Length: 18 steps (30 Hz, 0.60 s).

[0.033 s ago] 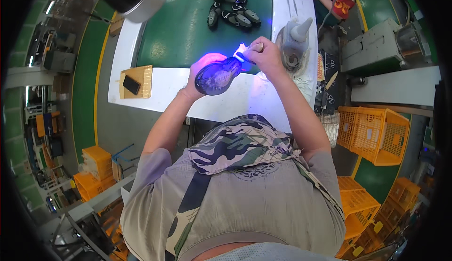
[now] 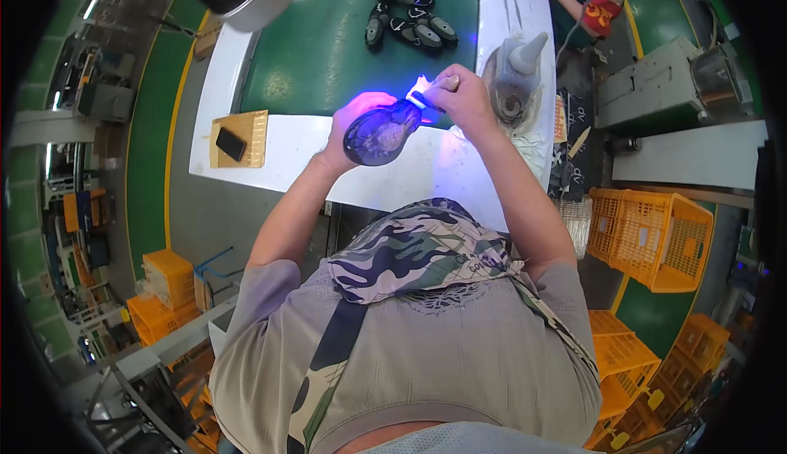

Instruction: The person wipes the exterior of black shoes with a small cloth or sponge. The person picks up a shoe from a table, wipes it thoroughly, and places it back down, repeating this process for multiple shoes. A UV light is used to inspect the shoes during the process.

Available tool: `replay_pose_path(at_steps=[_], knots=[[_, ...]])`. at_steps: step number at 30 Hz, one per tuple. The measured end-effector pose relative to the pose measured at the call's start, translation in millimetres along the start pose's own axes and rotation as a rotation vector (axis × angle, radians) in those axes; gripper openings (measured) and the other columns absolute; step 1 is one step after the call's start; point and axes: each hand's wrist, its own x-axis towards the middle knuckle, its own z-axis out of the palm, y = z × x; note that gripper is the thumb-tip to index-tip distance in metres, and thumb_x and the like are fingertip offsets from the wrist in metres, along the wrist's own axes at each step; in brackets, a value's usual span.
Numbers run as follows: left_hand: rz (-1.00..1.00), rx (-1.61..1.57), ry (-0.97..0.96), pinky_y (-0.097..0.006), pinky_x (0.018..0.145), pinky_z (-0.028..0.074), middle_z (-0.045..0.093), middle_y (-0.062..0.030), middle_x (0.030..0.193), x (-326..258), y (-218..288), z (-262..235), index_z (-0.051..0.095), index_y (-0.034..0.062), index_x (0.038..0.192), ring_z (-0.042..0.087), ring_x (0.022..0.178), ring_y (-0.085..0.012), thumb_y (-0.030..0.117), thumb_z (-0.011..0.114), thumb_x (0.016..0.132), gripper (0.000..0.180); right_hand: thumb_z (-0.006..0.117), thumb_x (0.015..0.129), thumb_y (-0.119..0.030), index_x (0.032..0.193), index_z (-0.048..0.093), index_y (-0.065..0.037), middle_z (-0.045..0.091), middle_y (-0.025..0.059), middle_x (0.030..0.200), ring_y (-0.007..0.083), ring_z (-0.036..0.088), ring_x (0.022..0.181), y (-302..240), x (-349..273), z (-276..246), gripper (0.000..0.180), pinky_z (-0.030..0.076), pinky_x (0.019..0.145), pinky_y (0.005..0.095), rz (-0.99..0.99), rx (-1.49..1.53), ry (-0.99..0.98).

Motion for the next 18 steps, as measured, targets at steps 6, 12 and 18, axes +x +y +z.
replay_pose_path(at_steps=[6, 12, 18], knots=[[-0.155, 0.127, -0.041, -0.034, 0.082, 0.054, 0.064, -0.0112, 0.103, -14.6, 30.8, -13.0, 0.059, 0.0070, 0.109, 0.066, 0.092, -0.0255, 0.014, 0.087, 0.060, 0.057, 0.075, 0.069, 0.000, 0.079, 0.058, -0.002, 0.057, 0.0022, 0.069, 0.0108, 0.056, 0.060, -31.7, -16.5, 21.3, 0.020, 0.045, 0.052, 0.0261, 0.259, 0.419, -0.249], [-0.468, 0.245, -0.194, -0.031, 0.082, 0.053, 0.069, -0.0064, 0.096, -28.8, 49.8, -16.6, 0.059, 0.0059, 0.112, 0.067, 0.086, -0.0179, 0.013, 0.088, 0.058, 0.062, 0.075, 0.071, 0.001, 0.082, 0.059, -0.001, 0.057, 0.0009, 0.070, 0.0093, 0.054, 0.060, -65.6, -20.7, 26.6, 0.019, 0.044, 0.053, 0.0243, 0.147, 0.384, -0.326], [-0.707, -0.157, -0.430, -0.032, 0.080, 0.053, 0.069, -0.0051, 0.092, -37.7, 56.7, -27.4, 0.060, 0.0015, 0.109, 0.065, 0.085, -0.0149, 0.006, 0.085, 0.051, 0.063, 0.074, 0.074, -0.001, 0.080, 0.057, -0.003, 0.054, -0.0050, 0.070, 0.0013, 0.047, 0.064, -68.0, -6.8, 34.5, 0.018, 0.042, 0.061, 0.0195, -0.146, 0.241, -0.413]])
